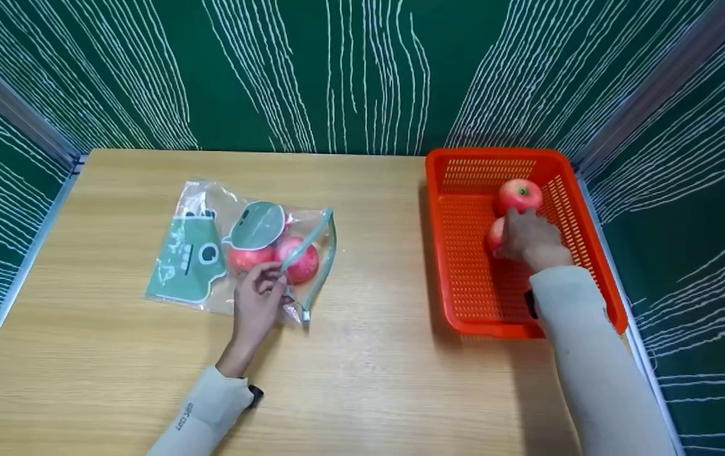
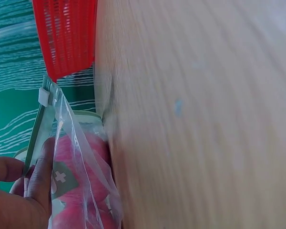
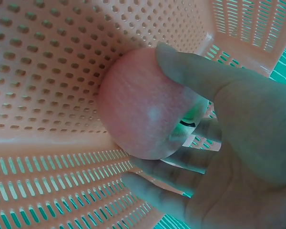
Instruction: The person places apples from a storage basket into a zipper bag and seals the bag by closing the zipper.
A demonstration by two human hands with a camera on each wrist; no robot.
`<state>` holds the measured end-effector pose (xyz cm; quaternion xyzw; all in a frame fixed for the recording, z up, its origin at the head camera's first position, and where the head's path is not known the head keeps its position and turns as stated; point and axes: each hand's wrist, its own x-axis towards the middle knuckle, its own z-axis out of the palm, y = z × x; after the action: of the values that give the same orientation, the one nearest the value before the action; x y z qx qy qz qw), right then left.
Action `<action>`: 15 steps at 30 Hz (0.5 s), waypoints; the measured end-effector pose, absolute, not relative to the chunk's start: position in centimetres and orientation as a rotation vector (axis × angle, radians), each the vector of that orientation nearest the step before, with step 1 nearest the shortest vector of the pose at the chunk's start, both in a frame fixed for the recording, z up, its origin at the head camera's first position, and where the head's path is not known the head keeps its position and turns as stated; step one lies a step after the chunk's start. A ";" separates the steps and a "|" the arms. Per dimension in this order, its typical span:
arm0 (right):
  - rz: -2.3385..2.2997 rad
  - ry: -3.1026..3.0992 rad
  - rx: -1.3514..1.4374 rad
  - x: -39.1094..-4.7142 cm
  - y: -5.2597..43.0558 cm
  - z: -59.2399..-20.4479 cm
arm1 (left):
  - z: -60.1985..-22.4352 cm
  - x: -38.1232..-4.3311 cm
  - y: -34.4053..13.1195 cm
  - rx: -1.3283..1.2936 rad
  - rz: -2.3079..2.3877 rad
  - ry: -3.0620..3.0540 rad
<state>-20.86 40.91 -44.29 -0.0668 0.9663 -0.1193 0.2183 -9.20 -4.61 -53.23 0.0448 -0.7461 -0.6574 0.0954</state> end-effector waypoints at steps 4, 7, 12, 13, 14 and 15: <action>-0.333 2.682 -0.169 -20.7 40.7 -44.2 | -53.2 -9.2 -4.6 0.122 -1.949 -2.208; -0.329 2.684 -0.154 -20.7 40.4 -44.1 | -53.3 -9.3 -4.6 0.122 -1.943 -2.217; -0.375 2.713 -0.149 -20.1 40.2 -43.6 | -53.3 -9.3 -4.6 0.140 -1.946 -2.227; -0.386 2.719 -0.148 -20.0 40.1 -43.4 | -53.4 -9.4 -4.6 0.141 -1.948 -2.227; -0.392 2.723 -0.148 -19.9 40.1 -43.3 | -53.3 -9.3 -4.6 0.144 -1.951 -2.226; -0.398 2.727 -0.148 -19.8 40.0 -43.2 | -53.3 -9.4 -4.6 0.144 -1.949 -2.226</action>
<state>-19.79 40.04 -43.23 -0.0526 0.9701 -0.1416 0.1899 -9.36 -4.62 -53.28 0.0484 -0.7483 -0.6554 0.0897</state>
